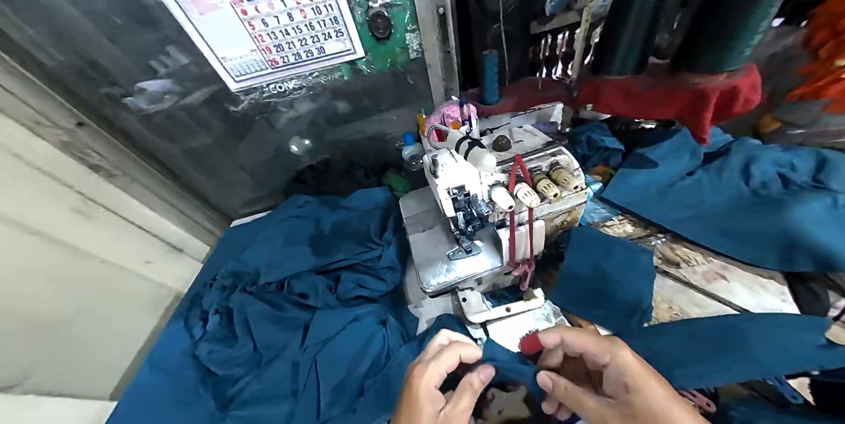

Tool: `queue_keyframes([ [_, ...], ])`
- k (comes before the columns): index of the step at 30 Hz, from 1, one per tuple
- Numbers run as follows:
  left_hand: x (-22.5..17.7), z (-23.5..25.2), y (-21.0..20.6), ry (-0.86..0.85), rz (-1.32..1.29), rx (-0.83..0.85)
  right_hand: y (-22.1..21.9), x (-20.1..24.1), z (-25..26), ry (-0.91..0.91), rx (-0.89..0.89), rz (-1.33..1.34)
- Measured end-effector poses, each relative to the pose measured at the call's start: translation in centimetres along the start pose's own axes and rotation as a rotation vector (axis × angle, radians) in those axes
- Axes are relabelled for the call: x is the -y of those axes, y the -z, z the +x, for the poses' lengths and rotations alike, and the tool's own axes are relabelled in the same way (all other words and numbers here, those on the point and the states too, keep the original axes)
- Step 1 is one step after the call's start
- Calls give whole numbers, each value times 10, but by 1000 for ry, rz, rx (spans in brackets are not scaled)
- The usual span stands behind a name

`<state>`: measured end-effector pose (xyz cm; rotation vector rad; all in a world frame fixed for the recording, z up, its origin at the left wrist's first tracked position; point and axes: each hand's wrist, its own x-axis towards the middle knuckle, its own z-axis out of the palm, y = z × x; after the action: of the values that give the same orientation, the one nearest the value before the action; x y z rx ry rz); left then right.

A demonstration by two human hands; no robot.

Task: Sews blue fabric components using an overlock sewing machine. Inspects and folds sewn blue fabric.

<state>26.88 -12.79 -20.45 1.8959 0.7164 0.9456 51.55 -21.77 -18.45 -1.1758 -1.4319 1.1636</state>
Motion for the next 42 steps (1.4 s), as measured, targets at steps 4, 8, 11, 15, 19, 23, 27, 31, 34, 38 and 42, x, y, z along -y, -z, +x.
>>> queue_keyframes([
  [4,2,-2,-3,-59,-15,-92,-2,2,-2,-24,-20,-105],
  [8,-1,0,-1,-61,-12,-170,-2,10,4,1,-71,-87],
  [11,2,1,-5,-26,19,-210,-2,-4,6,-21,-57,-129],
  [15,2,3,-9,-23,39,-206,0,-14,5,-45,-48,-130],
  [19,-6,9,-7,-71,39,-195,3,-2,-1,-29,-73,5],
  [23,-1,16,-13,-38,-2,-196,5,-6,-5,-64,-104,70],
  [27,-4,16,-14,13,6,-123,7,-13,-7,-39,-112,69],
  [31,-13,20,-17,-16,24,-134,7,-17,1,-28,-78,20],
  [34,-11,24,-12,-28,38,-120,7,-14,4,-78,-56,-31],
  [38,-10,22,-7,-28,43,-46,13,-12,1,-78,-65,-154],
  [42,-10,23,-9,-26,12,-40,10,-8,0,-41,-84,-181],
])
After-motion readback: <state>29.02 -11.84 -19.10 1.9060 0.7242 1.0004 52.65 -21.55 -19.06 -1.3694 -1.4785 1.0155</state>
